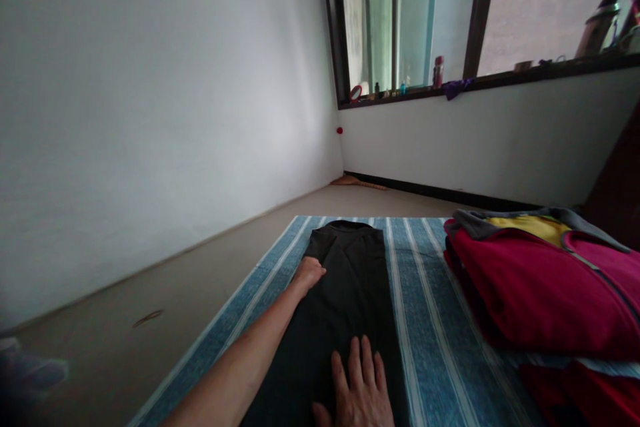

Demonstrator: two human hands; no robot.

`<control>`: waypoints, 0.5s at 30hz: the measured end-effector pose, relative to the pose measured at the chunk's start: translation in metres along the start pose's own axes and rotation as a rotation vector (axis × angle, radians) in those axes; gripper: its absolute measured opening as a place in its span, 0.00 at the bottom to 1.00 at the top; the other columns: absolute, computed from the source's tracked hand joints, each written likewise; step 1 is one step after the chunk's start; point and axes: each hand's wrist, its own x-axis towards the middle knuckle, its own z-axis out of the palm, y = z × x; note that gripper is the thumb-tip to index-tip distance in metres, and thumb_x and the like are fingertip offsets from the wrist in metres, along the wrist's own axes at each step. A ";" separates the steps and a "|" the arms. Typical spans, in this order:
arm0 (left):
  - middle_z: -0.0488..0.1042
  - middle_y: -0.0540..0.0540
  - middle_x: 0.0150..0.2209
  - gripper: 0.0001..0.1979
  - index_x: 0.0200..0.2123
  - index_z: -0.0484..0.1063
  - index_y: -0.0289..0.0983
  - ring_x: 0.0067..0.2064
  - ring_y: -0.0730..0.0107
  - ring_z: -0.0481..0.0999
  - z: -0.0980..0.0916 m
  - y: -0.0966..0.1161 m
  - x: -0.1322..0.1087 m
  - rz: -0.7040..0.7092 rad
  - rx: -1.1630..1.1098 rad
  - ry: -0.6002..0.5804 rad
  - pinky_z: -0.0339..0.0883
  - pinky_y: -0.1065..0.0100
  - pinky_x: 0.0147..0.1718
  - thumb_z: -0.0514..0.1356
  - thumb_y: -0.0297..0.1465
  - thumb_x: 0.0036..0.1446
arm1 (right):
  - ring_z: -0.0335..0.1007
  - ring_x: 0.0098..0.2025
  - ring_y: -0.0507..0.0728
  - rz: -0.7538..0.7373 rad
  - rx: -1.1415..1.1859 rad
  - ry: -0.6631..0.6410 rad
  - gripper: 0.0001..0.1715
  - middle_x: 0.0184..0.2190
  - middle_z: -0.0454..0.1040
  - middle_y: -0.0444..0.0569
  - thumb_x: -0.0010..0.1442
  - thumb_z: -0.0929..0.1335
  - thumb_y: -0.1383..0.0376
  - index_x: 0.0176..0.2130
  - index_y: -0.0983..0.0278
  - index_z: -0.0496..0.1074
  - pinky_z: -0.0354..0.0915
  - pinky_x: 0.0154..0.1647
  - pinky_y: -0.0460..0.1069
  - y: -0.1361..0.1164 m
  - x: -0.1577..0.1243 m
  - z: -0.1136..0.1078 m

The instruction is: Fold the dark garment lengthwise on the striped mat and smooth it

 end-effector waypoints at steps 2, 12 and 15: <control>0.73 0.44 0.43 0.14 0.44 0.71 0.35 0.43 0.65 0.75 0.002 -0.004 0.006 -0.015 0.000 -0.024 0.71 0.60 0.41 0.60 0.38 0.60 | 0.47 0.65 0.71 0.000 -0.005 0.008 0.42 0.62 0.55 0.58 0.53 0.63 0.37 0.58 0.57 0.66 0.51 0.62 0.66 0.000 0.001 0.005; 0.77 0.34 0.46 0.15 0.39 0.77 0.33 0.49 0.53 0.75 0.003 0.020 0.029 -0.066 -0.043 0.044 0.69 0.67 0.40 0.60 0.37 0.54 | 0.56 0.61 0.75 -0.182 -0.063 0.120 0.38 0.61 0.60 0.55 0.54 0.67 0.42 0.59 0.53 0.65 0.61 0.54 0.69 0.035 0.009 0.052; 0.75 0.34 0.48 0.17 0.43 0.75 0.32 0.50 0.56 0.75 0.001 0.033 0.044 -0.072 -0.075 0.064 0.69 0.63 0.43 0.57 0.39 0.59 | 0.55 0.62 0.76 -0.146 -0.078 0.216 0.39 0.61 0.61 0.55 0.52 0.68 0.41 0.58 0.53 0.67 0.60 0.55 0.70 0.035 0.008 0.064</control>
